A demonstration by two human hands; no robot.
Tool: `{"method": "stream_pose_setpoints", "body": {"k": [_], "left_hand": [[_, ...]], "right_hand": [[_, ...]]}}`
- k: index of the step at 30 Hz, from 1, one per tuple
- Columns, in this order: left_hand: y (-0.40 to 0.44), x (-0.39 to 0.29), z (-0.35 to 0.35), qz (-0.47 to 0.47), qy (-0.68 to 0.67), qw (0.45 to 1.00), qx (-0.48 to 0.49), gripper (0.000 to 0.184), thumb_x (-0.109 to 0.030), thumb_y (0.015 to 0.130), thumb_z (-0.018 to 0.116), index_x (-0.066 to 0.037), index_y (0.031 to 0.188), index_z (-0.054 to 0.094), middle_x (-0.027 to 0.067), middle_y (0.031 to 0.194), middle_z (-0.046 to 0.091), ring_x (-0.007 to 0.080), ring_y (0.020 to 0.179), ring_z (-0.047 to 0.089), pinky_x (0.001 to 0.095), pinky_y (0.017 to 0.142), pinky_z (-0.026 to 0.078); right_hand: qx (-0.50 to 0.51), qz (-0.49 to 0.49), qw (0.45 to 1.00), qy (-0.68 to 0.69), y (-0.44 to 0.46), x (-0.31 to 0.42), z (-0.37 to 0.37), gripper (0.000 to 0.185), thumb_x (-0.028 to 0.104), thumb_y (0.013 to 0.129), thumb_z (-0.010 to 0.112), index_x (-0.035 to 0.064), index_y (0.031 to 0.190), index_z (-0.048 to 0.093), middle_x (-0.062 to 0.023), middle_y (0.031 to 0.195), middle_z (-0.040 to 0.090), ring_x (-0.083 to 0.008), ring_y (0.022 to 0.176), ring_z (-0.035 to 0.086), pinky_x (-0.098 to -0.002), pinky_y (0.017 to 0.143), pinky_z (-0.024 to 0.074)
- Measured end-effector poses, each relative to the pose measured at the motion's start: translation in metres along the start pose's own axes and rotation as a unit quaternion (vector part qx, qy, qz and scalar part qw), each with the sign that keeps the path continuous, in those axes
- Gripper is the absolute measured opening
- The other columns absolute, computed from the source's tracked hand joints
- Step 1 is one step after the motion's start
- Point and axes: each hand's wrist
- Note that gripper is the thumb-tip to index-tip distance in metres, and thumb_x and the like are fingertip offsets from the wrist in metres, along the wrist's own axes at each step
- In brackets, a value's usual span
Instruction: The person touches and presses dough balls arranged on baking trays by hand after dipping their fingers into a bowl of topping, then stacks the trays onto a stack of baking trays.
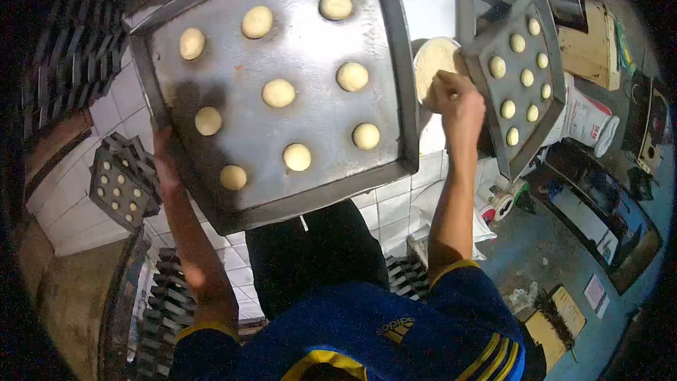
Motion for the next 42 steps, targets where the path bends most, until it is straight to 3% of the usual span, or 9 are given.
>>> {"method": "stream_pose_setpoints", "body": {"k": [4, 7, 10, 16, 22, 26, 27, 30, 42], "left_hand": [[-0.015, -0.022, 0.018, -0.016, -0.056, 0.993, 0.1, 0.066, -0.028, 0.096, 0.06, -0.01, 0.158, 0.043, 0.0108, 0.14, 0.06, 0.0275, 0.13, 0.058, 0.0409, 0.112, 0.046], [-0.009, -0.018, 0.011, -0.021, -0.054, 0.996, 0.074, 0.061, -0.028, 0.097, 0.059, -0.011, 0.154, 0.046, 0.0102, 0.137, 0.061, 0.0263, 0.128, 0.059, 0.0397, 0.112, 0.046], [-0.007, -0.018, 0.006, -0.02, -0.033, 0.998, 0.055, 0.067, -0.03, 0.099, 0.058, -0.01, 0.16, 0.042, 0.0112, 0.145, 0.058, 0.0258, 0.135, 0.055, 0.039, 0.115, 0.043], [-0.004, -0.011, 0.001, -0.032, -0.053, 0.994, 0.095, 0.08, -0.035, 0.104, 0.053, -0.003, 0.171, 0.022, 0.0116, 0.163, 0.045, 0.0252, 0.148, 0.043, 0.0371, 0.124, 0.031], [-0.019, -0.028, 0.019, 0.025, -0.032, 0.996, 0.078, 0.076, -0.032, 0.104, 0.053, -0.003, 0.169, 0.027, 0.0116, 0.16, 0.048, 0.0235, 0.145, 0.046, 0.0358, 0.122, 0.033], [-0.012, -0.018, 0.014, 0.068, -0.013, 0.993, 0.098, 0.072, -0.042, 0.107, 0.052, -0.008, 0.168, 0.034, 0.0137, 0.154, 0.054, 0.0273, 0.139, 0.053, 0.0411, 0.121, 0.035], [-0.012, -0.016, 0.015, 0.042, -0.104, 0.988, 0.109, 0.063, -0.024, 0.106, 0.053, -0.003, 0.163, 0.039, 0.0094, 0.152, 0.054, 0.0209, 0.137, 0.052, 0.0345, 0.117, 0.039], [-0.012, -0.016, 0.014, 0.035, -0.14, 0.982, 0.126, 0.062, -0.023, 0.106, 0.054, -0.004, 0.163, 0.04, 0.0086, 0.151, 0.055, 0.0203, 0.136, 0.052, 0.0341, 0.117, 0.039], [-0.005, -0.008, 0.012, 0.078, -0.087, 0.987, 0.112, 0.064, -0.027, 0.103, 0.054, -0.005, 0.162, 0.044, 0.0102, 0.151, 0.058, 0.0193, 0.137, 0.053, 0.0324, 0.118, 0.037]], "right_hand": [[-0.023, -0.094, 0.992, -0.083, 0.001, -0.013, 0.0, 0.027, 0.022, 0.094, 0.078, 0.0038, 0.114, 0.081, -0.0189, 0.101, 0.078, -0.0313, 0.089, 0.076, -0.0387, 0.084, 0.0565], [0.031, 0.05, 0.991, 0.119, 0.002, -0.009, -0.014, 0.026, 0.022, 0.094, 0.081, 0.0033, 0.112, 0.082, -0.0122, 0.09, 0.079, -0.0201, 0.083, 0.072, -0.0337, 0.078, 0.0552], [0.039, -0.023, 0.996, 0.079, 0.003, -0.029, -0.018, 0.026, 0.021, 0.097, 0.079, 0.0012, 0.114, 0.082, -0.0118, 0.096, 0.079, -0.0167, 0.094, 0.072, -0.0296, 0.084, 0.054], [0.071, 0.097, 0.94, 0.32, -0.007, -0.005, -0.025, 0.03, 0.017, 0.099, 0.078, -0.0046, 0.12, 0.078, -0.008, 0.112, 0.078, -0.0132, 0.102, 0.068, -0.027, 0.092, 0.0504], [0.296, -0.175, 0.905, 0.251, -0.058, 0.165, 0.04, 0.019, 0.016, 0.091, 0.083, 0.0051, 0.107, 0.084, -0.0079, 0.095, 0.074, -0.0162, 0.089, 0.066, -0.0282, 0.081, 0.0504], [0.233, -0.336, 0.865, 0.291, -0.073, 0.225, 0.114, 0.016, 0.018, 0.09, 0.084, 0.0097, 0.104, 0.085, -0.0077, 0.094, 0.073, -0.0244, 0.085, 0.067, -0.0355, 0.078, 0.0543], [0.199, -0.39, 0.858, 0.269, -0.073, 0.235, 0.125, 0.014, 0.018, 0.089, 0.084, 0.011, 0.102, 0.085, -0.0069, 0.093, 0.073, -0.0271, 0.084, 0.067, -0.0383, 0.077, 0.0555], [0.147, -0.476, 0.842, 0.207, -0.073, 0.25, 0.148, 0.012, 0.018, 0.088, 0.084, 0.0143, 0.1, 0.085, -0.0038, 0.094, 0.073, -0.028, 0.085, 0.068, -0.0405, 0.075, 0.0569], [0.111, -0.567, 0.801, 0.157, -0.078, 0.243, 0.167, 0.025, 0.016, 0.086, 0.084, 0.0189, 0.111, 0.083, -0.0015, 0.102, 0.069, -0.0246, 0.082, 0.063, -0.0387, 0.071, 0.0571]]}}
Point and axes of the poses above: each hand's wrist, its own y-axis towards the middle knuckle, its own z-axis out of the palm, x = y × z
